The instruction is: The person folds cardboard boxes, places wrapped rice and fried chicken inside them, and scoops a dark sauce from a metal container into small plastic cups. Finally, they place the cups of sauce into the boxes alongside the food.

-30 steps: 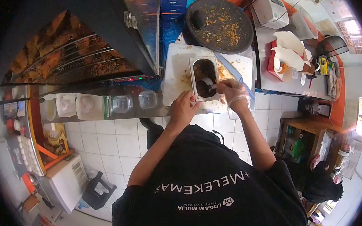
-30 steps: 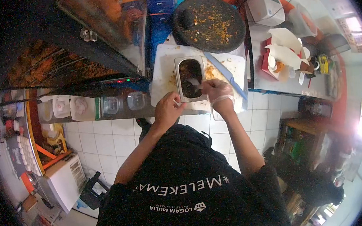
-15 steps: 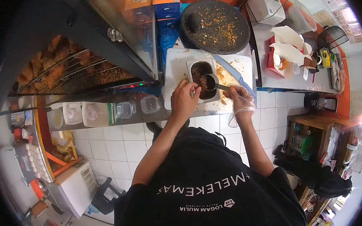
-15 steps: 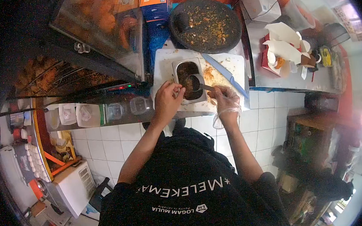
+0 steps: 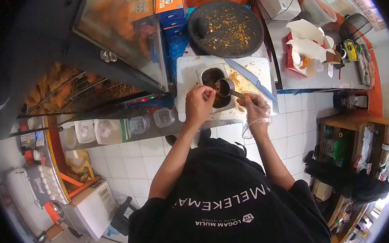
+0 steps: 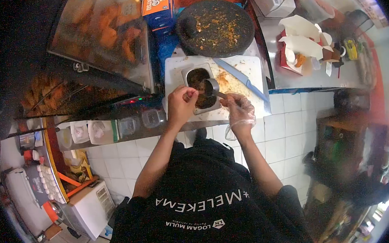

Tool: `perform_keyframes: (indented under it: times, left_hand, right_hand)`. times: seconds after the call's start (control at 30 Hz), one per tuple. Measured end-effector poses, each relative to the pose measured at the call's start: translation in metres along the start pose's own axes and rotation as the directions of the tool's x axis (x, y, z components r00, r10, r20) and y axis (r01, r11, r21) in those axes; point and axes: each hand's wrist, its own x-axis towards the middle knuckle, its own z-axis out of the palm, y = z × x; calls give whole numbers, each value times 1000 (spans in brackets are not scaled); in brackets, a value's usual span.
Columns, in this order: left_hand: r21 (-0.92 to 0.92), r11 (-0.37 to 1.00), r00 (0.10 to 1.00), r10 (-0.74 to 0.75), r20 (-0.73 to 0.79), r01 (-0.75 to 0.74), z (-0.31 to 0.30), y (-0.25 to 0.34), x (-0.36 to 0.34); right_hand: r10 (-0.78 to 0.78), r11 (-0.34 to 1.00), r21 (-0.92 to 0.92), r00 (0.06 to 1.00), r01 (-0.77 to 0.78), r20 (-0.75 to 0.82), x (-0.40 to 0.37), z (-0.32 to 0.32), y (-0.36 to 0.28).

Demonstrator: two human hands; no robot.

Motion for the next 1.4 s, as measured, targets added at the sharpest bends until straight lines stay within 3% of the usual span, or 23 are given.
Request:
perform_keyframes:
  times: [0.07, 0.13, 0.2, 0.33, 0.37, 0.47, 0.5, 0.6, 0.7, 0.8, 0.83, 1.03, 1.17, 1.33, 1.4]
  left_hand:
    - [-72, 997, 1000, 13, 3, -13, -13, 9, -3]
    - [-204, 977, 998, -60, 30, 65, -29, 27, -5]
    - [-350, 932, 995, -80, 55, 95, -43, 36, -7]
    - [-657, 701, 959, -149, 243, 276, -91, 101, -11]
    - [-715, 633, 952, -144, 269, 298, -103, 117, -14]
    - [-893, 363, 934, 134, 331, 265, -131, 167, -30]
    - [-904, 296, 907, 194, 374, 309, -140, 187, -39]
    - [-905, 92, 751, 527, 397, 414, -147, 235, -58]
    - [-927, -26, 667, 702, 249, 374, -139, 250, -76]
    - [-887, -24, 668, 667, 329, 461, -145, 254, -89]
    - [-878, -14, 662, 662, 351, 479, -149, 251, -88]
    - [-846, 184, 655, 559, 509, 501, -170, 225, -97]
    - [-863, 213, 748, 432, 504, 459, -168, 218, -112]
    - [-864, 282, 790, 357, 498, 417, -160, 217, -120]
    - [-866, 258, 812, 309, 495, 429, -156, 215, -125]
  right_hand:
    - [22, 1000, -19, 1000, -22, 11, 3, 0, 5]
    - [51, 998, -28, 998, -50, 44, 6, 3, 12]
    - [75, 972, -228, 993, -53, 87, 9, 8, 6]
    - [87, 896, -443, 989, -25, 121, 12, 16, 4]
    - [20, 916, -401, 993, 28, 115, 14, 15, 23]
    - [-100, 795, -580, 982, 177, 163, 15, 12, 15]
    - [-47, 831, -543, 988, 122, 149, 16, 12, 17]
    - [-77, 732, -654, 978, 188, 194, 18, 9, 17]
    - [-26, 891, -446, 990, 85, 137, 14, 12, 18]
    - [-86, 757, -630, 983, 172, 165, 4, 14, -5]
    - [-20, 958, -278, 983, 71, 184, 15, 5, 38]
    - [-11, 944, -321, 984, 69, 179, 10, 6, 39]
    - [-19, 906, -413, 985, 90, 173, 7, 11, 32]
    - [-207, 902, -339, 957, 268, 204, 16, 8, 55]
    - [-313, 811, -416, 906, 412, 286, 11, 13, 29]
